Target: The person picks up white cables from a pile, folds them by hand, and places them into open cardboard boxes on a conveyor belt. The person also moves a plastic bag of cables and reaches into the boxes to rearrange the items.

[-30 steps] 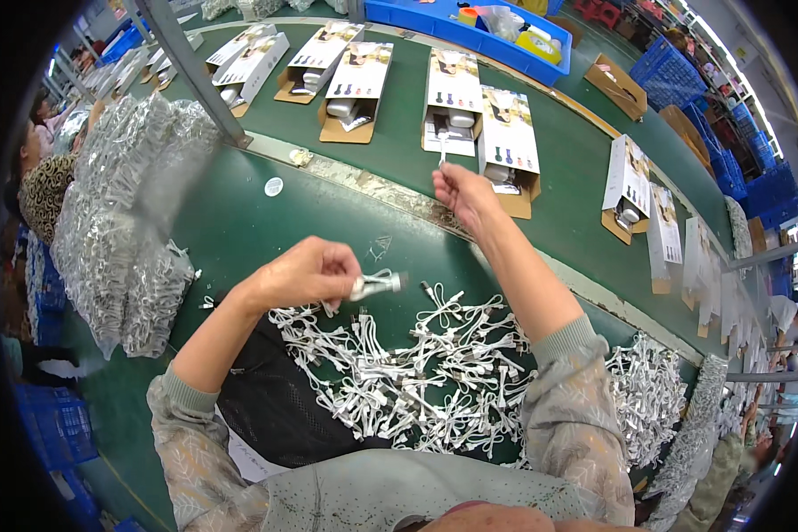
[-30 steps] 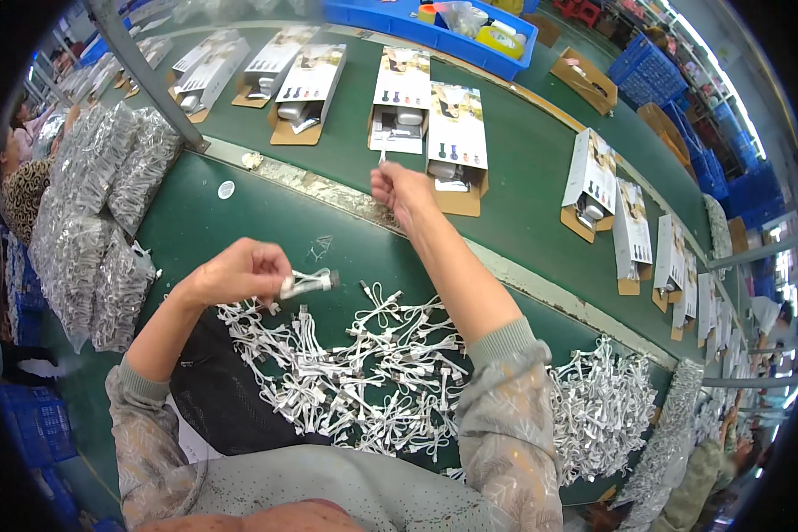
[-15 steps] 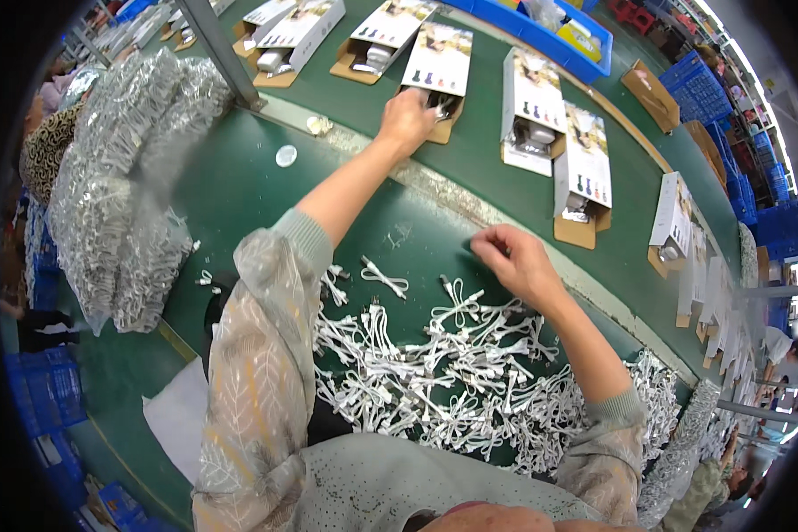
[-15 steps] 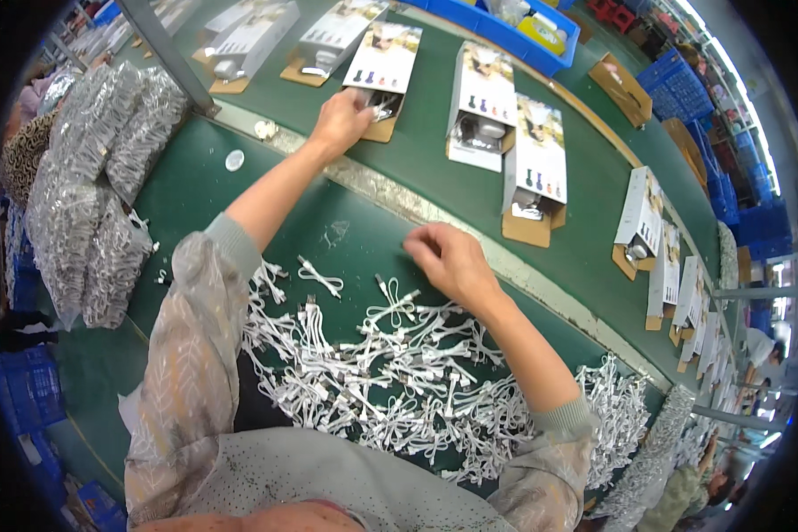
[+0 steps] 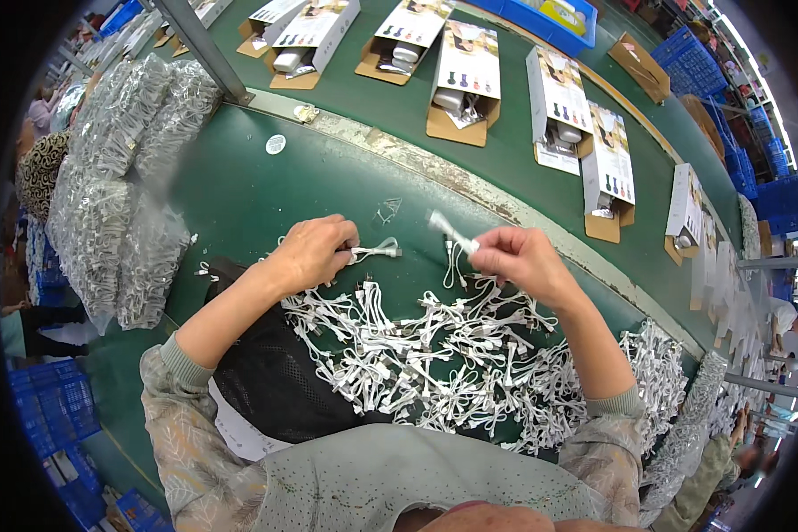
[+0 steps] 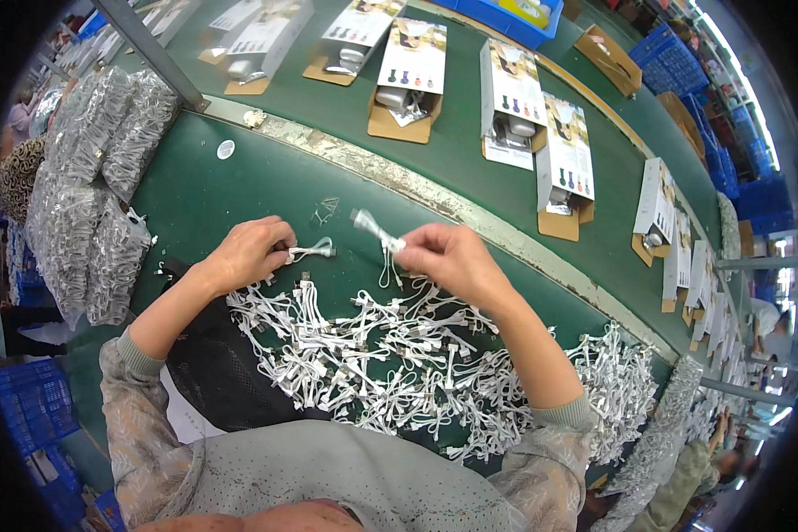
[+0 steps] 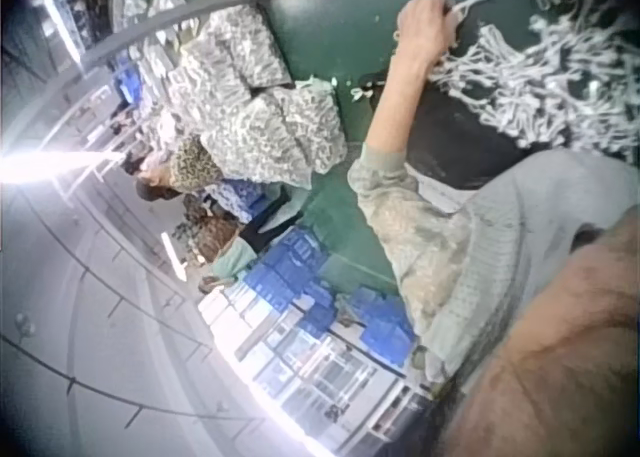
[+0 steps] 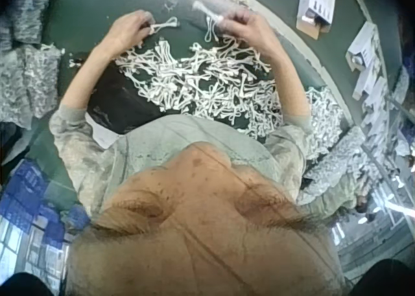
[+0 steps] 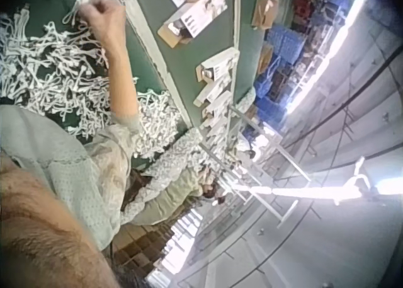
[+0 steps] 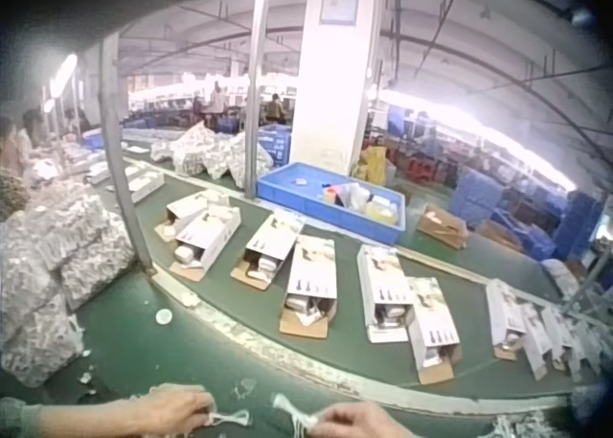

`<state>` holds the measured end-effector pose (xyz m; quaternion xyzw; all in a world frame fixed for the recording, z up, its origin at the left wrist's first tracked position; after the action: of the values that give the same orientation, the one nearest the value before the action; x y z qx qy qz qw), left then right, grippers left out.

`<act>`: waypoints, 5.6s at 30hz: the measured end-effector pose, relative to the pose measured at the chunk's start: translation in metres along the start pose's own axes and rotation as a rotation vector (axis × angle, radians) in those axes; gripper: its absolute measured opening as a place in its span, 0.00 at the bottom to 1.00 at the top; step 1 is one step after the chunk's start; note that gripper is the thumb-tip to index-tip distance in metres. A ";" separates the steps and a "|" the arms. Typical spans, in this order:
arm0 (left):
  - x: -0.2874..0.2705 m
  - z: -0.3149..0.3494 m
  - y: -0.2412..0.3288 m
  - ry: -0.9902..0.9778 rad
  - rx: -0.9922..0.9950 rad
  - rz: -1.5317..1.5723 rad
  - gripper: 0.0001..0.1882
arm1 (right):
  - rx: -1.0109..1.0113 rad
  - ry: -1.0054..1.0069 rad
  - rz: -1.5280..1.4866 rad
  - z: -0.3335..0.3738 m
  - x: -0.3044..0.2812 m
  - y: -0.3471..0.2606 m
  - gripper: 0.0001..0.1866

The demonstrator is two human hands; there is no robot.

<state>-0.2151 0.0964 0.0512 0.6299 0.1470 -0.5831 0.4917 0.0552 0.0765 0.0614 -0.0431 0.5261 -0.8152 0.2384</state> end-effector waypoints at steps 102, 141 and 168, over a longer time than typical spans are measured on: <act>-0.201 0.320 -0.276 0.892 -0.742 -0.503 0.21 | -0.104 0.070 0.106 -0.001 0.162 -0.046 0.14; -0.054 0.064 0.097 0.413 0.335 0.041 0.09 | -0.924 0.330 0.735 0.034 0.096 -0.115 0.19; -0.145 0.109 0.008 -0.018 -0.024 0.763 0.10 | -0.211 0.256 0.002 0.091 0.164 -0.088 0.19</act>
<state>-0.3133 0.0628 0.1997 0.6283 -0.0957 -0.3619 0.6820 -0.0904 -0.0415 0.1489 0.0370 0.6347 -0.7541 0.1646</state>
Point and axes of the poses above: each hand's wrist, its own z-axis away from the middle knuckle, its own x-axis out of the palm, y = z × x, the point moved 4 cm from there along -z, towards the middle knuckle, and after that the axes turned 1 degree about x, right-handed, at the moved point
